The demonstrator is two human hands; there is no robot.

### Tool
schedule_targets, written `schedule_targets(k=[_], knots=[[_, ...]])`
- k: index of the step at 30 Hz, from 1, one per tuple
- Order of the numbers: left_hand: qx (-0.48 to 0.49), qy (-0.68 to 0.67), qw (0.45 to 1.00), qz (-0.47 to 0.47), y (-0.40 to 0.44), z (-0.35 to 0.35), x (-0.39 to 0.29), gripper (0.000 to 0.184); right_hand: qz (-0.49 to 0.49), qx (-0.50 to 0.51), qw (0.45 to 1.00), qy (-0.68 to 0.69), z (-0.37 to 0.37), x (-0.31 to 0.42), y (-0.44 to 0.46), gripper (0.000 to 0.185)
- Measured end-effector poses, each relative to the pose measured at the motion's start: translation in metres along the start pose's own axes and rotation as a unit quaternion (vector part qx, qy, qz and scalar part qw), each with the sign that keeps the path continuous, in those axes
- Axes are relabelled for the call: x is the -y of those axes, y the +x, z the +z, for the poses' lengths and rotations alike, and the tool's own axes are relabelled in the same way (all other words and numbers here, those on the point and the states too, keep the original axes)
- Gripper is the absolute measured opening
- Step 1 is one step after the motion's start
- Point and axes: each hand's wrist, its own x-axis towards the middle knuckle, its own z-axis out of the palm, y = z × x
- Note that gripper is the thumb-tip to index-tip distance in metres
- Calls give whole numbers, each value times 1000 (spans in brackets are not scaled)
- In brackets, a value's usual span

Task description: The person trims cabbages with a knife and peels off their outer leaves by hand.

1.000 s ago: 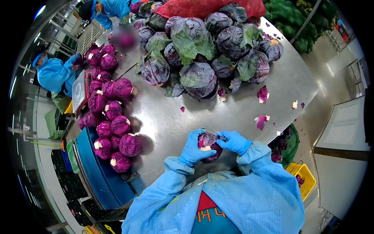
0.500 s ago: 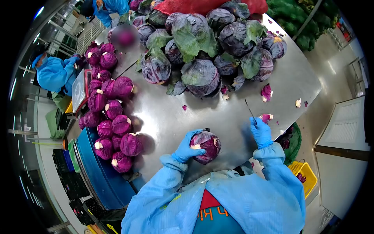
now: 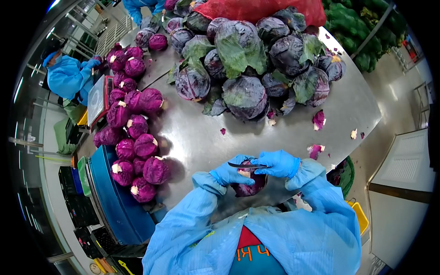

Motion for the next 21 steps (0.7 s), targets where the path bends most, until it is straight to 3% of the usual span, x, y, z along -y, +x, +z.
schedule_targets(k=[1, 4, 5, 6, 7, 8, 10, 11, 12, 14, 16, 18, 20, 21], knots=[[33, 8, 999, 39, 7, -2, 1, 77, -1, 6, 1000, -15, -2, -1, -1, 36], [-47, 14, 999, -18, -1, 2, 8, 78, -4, -65, 991, -119, 6, -6, -10, 24], [-40, 14, 999, 0, -4, 1, 7, 82, 45, -107, 981, -156, 10, -15, -15, 21], [-35, -33, 997, -65, -10, 3, 12, 89, 95, -149, 966, -191, 18, -32, -22, 19], [-49, -6, 999, -16, -14, 4, 17, 92, 144, -189, 945, -225, 25, -52, -30, 17], [-64, 20, 997, 34, -18, 5, 21, 94, 187, -251, 918, -243, 32, -80, -42, 20], [-101, -41, 994, 7, -31, 13, 9, 96, 247, -310, 886, -241, 22, -99, -74, 22], [-121, -73, 990, -8, -38, 18, 6, 97, 331, -310, 851, -266, 24, -123, -94, 25], [-138, -96, 986, -6, -46, 22, 10, 97, 406, -342, 828, -182, 20, -121, -108, 36], [-167, -140, 976, 3, -55, 28, 17, 98, 471, -378, 778, -173, 10, -87, -115, 52], [-190, -106, 976, -22, -58, 32, 17, 107, 435, -361, 823, -56, 14, -50, -106, 69], [-209, -51, 975, -50, -58, 34, 18, 112, 332, -341, 863, 168, 44, -19, -80, 84], [-203, 72, 974, -75, -52, 37, 15, 121, 348, -153, 902, 204, 43, 38, -45, 95], [-196, 144, 966, -87, -49, 40, 9, 122, 287, -175, 931, 145, 64, 36, -36, 95]])
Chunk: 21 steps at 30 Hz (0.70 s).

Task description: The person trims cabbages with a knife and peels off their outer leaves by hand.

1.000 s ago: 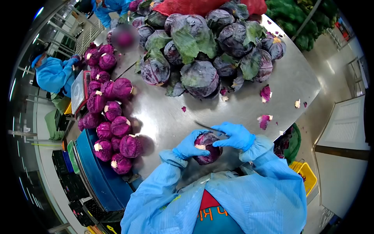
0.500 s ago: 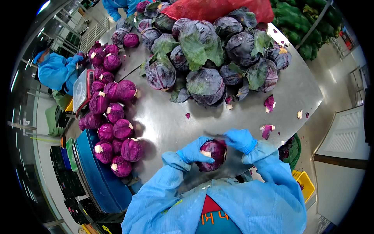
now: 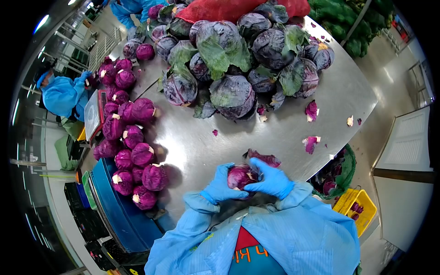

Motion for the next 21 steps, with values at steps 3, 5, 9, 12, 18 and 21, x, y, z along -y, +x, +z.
schedule_targets(k=[3, 5, 9, 12, 18, 21], knots=[[-7, 64, 998, -13, -1, 4, -15, 121, -18, 18, 990, 135, 10, -6, 7, 78], [-30, 37, 999, -27, -2, 13, -19, 118, -31, 6, 994, 100, 3, -19, 9, 55], [-57, -33, 998, -21, -6, 28, -14, 112, 19, -111, 989, 101, 1, -62, 21, 26], [-59, -221, 973, -23, -17, 23, 10, 103, 52, -265, 955, -126, -31, -105, 15, 23], [-117, -455, 882, -50, -13, 14, 26, 73, 88, -437, 859, -251, -95, -93, -16, 54], [-157, -354, 913, -126, 10, 16, -2, 63, -54, -430, 899, -69, -82, -99, 8, 41]])
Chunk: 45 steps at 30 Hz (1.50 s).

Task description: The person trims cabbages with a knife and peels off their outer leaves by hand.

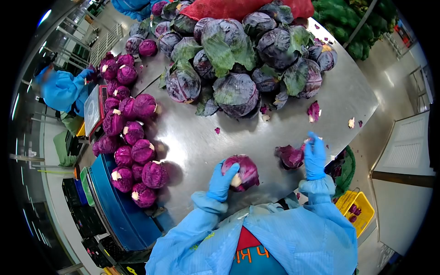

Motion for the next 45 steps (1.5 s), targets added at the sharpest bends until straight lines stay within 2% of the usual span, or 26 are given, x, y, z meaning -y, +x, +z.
schedule_targets(k=[1, 2, 4, 5, 8, 9, 11, 12, 14, 16, 18, 19, 20, 21, 25, 28, 31, 34, 37, 40, 43, 45], knots=[[-125, 272, 951, 76, 6, 4, 6, 60, -27, 46, 994, 91, 13, 22, 0, 33], [-129, 336, 915, 183, 9, 12, -3, 62, 253, 149, 907, 302, 22, 51, -4, 32], [-129, 442, 798, 390, 15, 27, -28, 66, 275, 176, 859, 395, 51, 41, -15, 33], [18, 414, 842, 347, 25, 19, -16, 76, 281, 138, 859, 404, 57, 29, -18, 34], [139, 489, 798, 325, 1, 29, -53, 99, 295, 8, 853, 432, 48, -16, -27, 34], [139, 516, 785, 313, -2, 28, -51, 117, 323, -45, 859, 395, 34, -29, -26, 32], [111, 509, 796, 308, -4, 28, -39, 121, 339, -144, 854, 367, 0, -71, -31, 34], [97, 506, 801, 306, -4, 29, -31, 123, 323, -198, 859, 344, -15, -84, -36, 36], [61, 481, 817, 313, -2, 33, -20, 126, 205, -287, 900, 256, -29, -97, -43, 37], [42, 461, 832, 306, -2, 38, -13, 127, 158, -169, 946, 227, -42, -14, -34, 37], [22, 454, 845, 282, 0, 41, -10, 128, 216, 115, 930, 274, -38, 16, -40, 32], [13, 441, 856, 271, 3, 41, -5, 129, 133, 178, 958, 179, -14, 16, -52, 29], [4, 428, 866, 261, 4, 41, -3, 129, 9, 201, 979, 33, -4, 34, -54, 34], [-13, 423, 871, 248, 2, 43, -6, 128, -18, 230, 973, 12, 9, 45, -57, 41], [-13, 437, 862, 259, 3, 43, -3, 123, -36, 346, 937, 8, 24, 63, -52, 45], [-1, 449, 846, 286, 9, 44, -3, 119, -23, 432, 898, 82, 30, 49, -38, 47], [8, 441, 847, 295, 10, 48, -7, 115, -46, 479, 865, 142, 41, 37, -22, 45], [-5, 447, 841, 304, 10, 48, -6, 110, -23, 501, 850, 164, 46, 45, -10, 45], [-17, 456, 839, 295, 12, 52, -13, 104, -16, 509, 856, 89, 48, 57, -1, 54], [-23, 467, 840, 277, 11, 54, -19, 105, 74, 492, 867, -8, 41, 87, 2, 61], [-31, 471, 839, 269, 14, 58, -17, 106, 35, 487, 868, -87, 46, 88, 2, 63], [-14, 462, 853, 241, 16, 57, -22, 107, -23, 406, 908, -102, 49, 84, -7, 60]])
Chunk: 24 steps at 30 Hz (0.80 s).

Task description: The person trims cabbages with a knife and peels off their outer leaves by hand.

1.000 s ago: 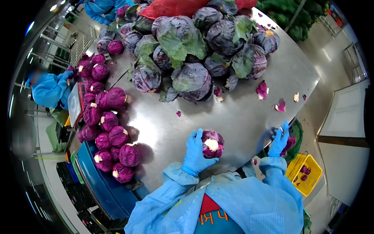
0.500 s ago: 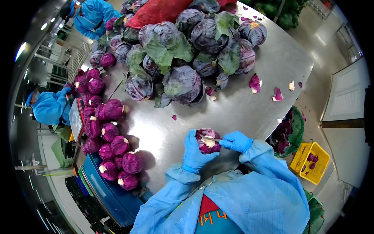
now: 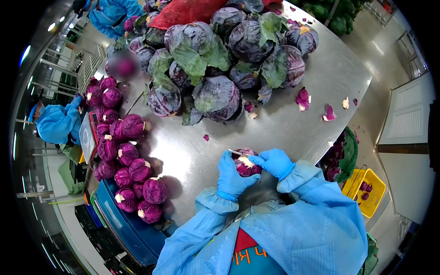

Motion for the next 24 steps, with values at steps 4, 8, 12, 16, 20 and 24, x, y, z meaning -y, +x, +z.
schedule_targets(k=[4, 8, 12, 16, 20, 24], knots=[[-39, 28, 998, 33, -5, 9, 5, 109, -55, -154, 986, 22, 25, -13, 0, 55], [-39, 32, 997, 51, -7, 7, 4, 108, -25, -127, 973, 192, 27, -19, -5, 48], [-10, 10, 999, 34, -6, 5, 3, 116, 3, -130, 964, 231, 10, -11, -11, 43], [-15, 28, 998, 51, -6, 4, -6, 112, -107, -152, 960, 209, -7, -1, -1, 43], [-25, 74, 995, 56, -8, 7, -20, 110, -60, -21, 995, 77, -15, 1, 13, 44], [-21, 132, 989, 66, -18, 10, -33, 113, -16, 47, 989, 141, -27, -5, 20, 38]])
